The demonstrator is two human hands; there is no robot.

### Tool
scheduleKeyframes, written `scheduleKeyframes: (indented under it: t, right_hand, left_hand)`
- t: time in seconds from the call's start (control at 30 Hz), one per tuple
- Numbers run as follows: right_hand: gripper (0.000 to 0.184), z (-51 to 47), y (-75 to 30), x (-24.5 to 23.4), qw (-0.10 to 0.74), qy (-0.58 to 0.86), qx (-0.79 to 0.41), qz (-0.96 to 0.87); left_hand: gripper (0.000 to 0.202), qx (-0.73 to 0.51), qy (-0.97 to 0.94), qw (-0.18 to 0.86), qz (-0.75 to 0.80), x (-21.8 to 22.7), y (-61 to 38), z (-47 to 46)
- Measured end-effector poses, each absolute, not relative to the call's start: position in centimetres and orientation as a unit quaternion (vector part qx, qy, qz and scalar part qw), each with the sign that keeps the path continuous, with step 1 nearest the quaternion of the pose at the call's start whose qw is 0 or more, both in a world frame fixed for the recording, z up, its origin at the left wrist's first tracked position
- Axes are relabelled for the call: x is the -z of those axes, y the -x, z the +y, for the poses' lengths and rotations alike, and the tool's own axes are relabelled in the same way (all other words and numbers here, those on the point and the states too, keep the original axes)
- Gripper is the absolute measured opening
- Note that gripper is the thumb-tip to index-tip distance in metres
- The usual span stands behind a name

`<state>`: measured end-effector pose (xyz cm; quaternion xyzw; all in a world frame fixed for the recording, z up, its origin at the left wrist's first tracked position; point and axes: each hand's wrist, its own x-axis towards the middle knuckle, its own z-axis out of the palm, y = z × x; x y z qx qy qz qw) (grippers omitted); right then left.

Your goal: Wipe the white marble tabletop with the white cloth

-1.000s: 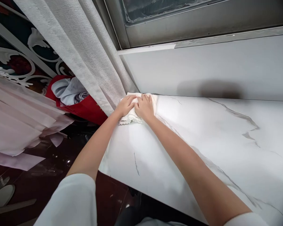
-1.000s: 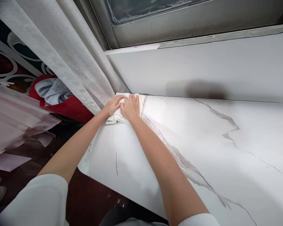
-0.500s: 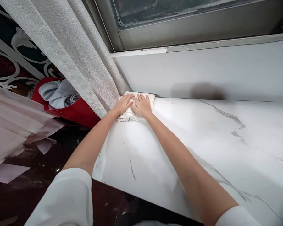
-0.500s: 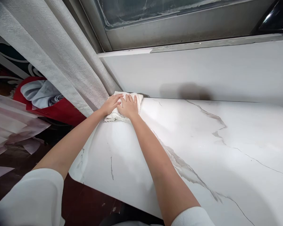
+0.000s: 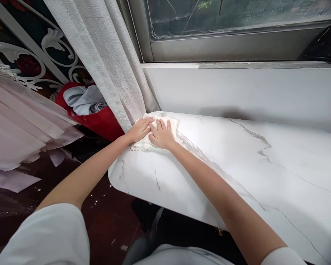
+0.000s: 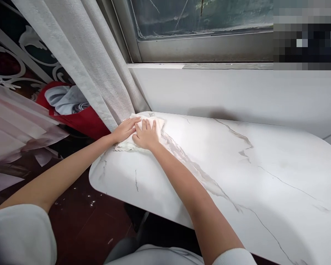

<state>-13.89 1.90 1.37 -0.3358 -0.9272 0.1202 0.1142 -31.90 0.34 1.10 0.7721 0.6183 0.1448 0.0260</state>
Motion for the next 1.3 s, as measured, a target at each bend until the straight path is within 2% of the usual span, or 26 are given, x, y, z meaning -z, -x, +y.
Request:
scheduleKeyframes:
  t: [0.73,0.97,1.17,1.3]
  right_hand:
    - [0.064,-13.3,9.7,-1.8,0.178,0.245,-0.195,-0.933]
    - [0.063,-13.9,5.2,-2.1,0.166,0.243,-0.232,-0.927]
    - [0.05,-11.4,2.9,-2.3,0.179,0.309,-0.316,-0.879]
    - [0.052,-9.0,3.3,-1.9,0.193,0.341,-0.297,-0.871]
  left_hand:
    - [0.054,-0.113,-0.768,-0.002,0.631,-1.6,28.7,-16.7]
    - [0.055,-0.098,-0.757,-0.009,0.646,-1.7,23.5,-18.0]
    - [0.053,-0.112,-0.742,-0.024,0.66,-1.3,19.9,-17.3]
    - [0.052,-0.116,-0.739,-0.026,0.663,-1.1,19.4,-15.4]
